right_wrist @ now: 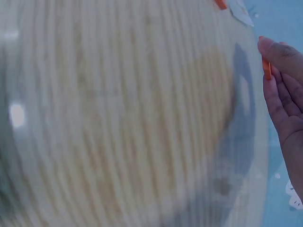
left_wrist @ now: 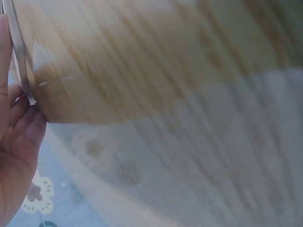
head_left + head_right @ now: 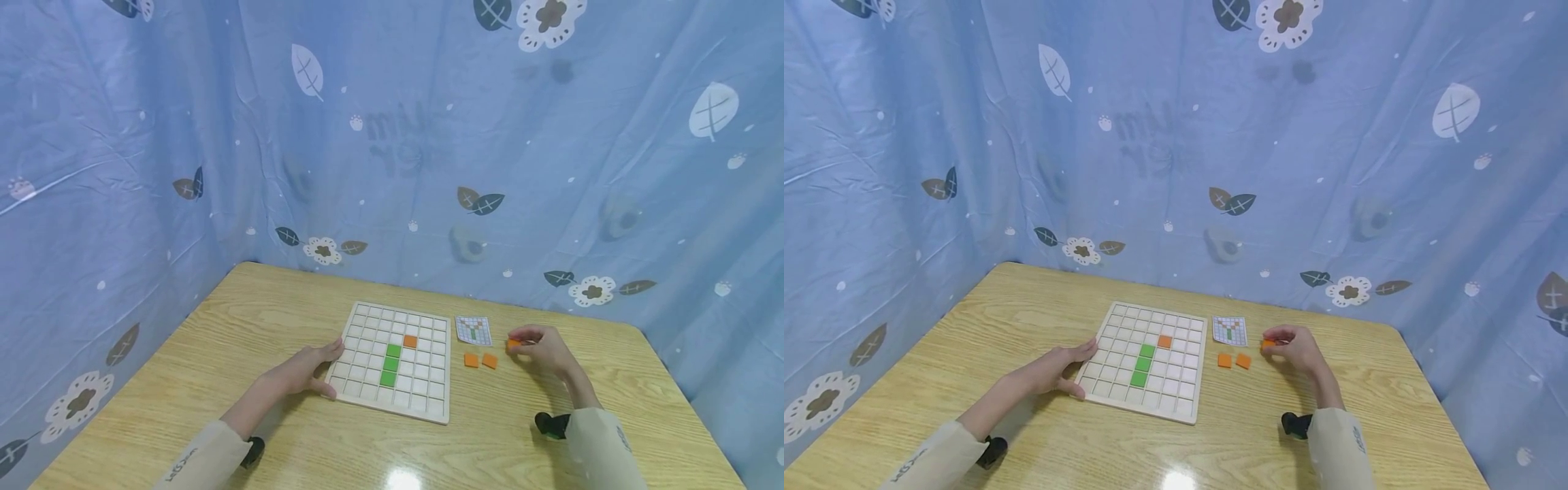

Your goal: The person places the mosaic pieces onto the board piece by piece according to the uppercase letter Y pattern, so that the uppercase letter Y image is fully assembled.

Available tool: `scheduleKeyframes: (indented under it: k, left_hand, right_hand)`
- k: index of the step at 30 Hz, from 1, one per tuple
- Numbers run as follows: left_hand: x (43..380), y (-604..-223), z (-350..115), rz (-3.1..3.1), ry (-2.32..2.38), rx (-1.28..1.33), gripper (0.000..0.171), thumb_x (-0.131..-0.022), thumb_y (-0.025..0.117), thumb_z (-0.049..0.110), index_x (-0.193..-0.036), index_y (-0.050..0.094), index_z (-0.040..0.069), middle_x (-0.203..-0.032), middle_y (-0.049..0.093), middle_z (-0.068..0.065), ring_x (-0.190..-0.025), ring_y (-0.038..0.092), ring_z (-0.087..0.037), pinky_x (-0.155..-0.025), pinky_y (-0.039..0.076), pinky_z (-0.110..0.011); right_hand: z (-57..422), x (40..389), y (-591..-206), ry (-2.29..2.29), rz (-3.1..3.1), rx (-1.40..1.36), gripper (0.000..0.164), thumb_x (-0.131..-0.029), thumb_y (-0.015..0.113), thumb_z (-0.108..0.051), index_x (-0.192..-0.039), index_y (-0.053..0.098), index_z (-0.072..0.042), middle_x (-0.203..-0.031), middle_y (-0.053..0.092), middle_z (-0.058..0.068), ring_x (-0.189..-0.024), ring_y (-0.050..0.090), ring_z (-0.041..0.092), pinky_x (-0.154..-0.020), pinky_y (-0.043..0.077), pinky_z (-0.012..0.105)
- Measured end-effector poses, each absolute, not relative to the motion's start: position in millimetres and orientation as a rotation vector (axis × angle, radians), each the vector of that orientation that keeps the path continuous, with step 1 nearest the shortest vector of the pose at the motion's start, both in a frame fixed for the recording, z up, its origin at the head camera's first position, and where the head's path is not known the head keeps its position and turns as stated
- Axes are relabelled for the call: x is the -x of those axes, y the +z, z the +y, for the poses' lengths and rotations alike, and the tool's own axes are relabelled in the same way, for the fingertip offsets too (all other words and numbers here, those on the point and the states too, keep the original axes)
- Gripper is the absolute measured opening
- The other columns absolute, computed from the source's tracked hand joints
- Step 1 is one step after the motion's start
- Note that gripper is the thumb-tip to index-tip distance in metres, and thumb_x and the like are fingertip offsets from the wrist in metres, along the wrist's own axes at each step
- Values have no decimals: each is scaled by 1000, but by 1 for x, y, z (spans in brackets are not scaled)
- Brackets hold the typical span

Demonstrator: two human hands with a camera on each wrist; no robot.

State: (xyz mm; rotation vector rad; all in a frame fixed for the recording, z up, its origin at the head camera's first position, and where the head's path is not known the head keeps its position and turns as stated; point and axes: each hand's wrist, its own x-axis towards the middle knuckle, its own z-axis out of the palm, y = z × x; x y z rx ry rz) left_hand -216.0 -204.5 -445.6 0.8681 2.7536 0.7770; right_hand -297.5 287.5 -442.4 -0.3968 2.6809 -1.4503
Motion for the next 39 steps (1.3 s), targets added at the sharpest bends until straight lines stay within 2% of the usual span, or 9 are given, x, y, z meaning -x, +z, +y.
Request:
scheduleKeyframes:
  k: [3, 10, 21, 27, 34, 39]
  left_hand:
    - [216, -447, -206, 2754, 774, -859, 91, -71, 79, 28, -140, 36, -13, -148, 26, -30, -132, 32, -47, -107, 31, -54]
    - [215, -448, -207, 2749, 789, -851, 92, -71, 79, 28, -140, 35, -13, -149, 26, -30, -133, 31, -47, -108, 31, -54]
    - [215, -447, -206, 2758, 771, -871, 91, -71, 78, 29, -140, 36, -13, -148, 26, -31, -132, 33, -47, -107, 32, -53]
    - [216, -447, -205, 2749, 773, -864, 92, -72, 78, 30, -140, 35, -13, -149, 25, -30, -133, 32, -46, -108, 31, -53]
    - [217, -448, -205, 2753, 759, -859, 91, -72, 78, 30, -141, 35, -13, -149, 25, -30, -133, 32, -46, -108, 31, -53]
    - [217, -448, -206, 2754, 755, -868, 91, -73, 78, 30, -141, 35, -13, -149, 26, -30, -133, 32, -46, -108, 31, -53]
  right_hand:
    - [281, 298, -438, -1485, 2664, 413, 37, -82, 76, -10, -112, 65, 10, -111, 66, 23, -99, 65, 20, -80, 54, 19]
    - [261, 305, -435, -1604, 2560, 452, 38, -81, 76, -7, -112, 64, 11, -112, 66, 25, -92, 66, 7, -81, 54, 19]
    - [224, 313, -434, -1615, 2524, 520, 37, -82, 76, -9, -112, 66, 10, -112, 66, 24, -94, 66, 17, -78, 55, 21]
    - [201, 316, -433, -1613, 2491, 548, 36, -81, 77, -8, -112, 67, 7, -111, 67, 22, -98, 65, 22, -81, 55, 25]
    - [176, 323, -437, -1612, 2434, 605, 36, -82, 75, -5, -112, 65, 10, -111, 66, 24, -101, 65, 28, -82, 56, 28]
    - [162, 327, -440, -1537, 2472, 628, 30, -82, 75, -5, -108, 68, 7, -110, 67, 20, -100, 64, 29, -83, 56, 29]
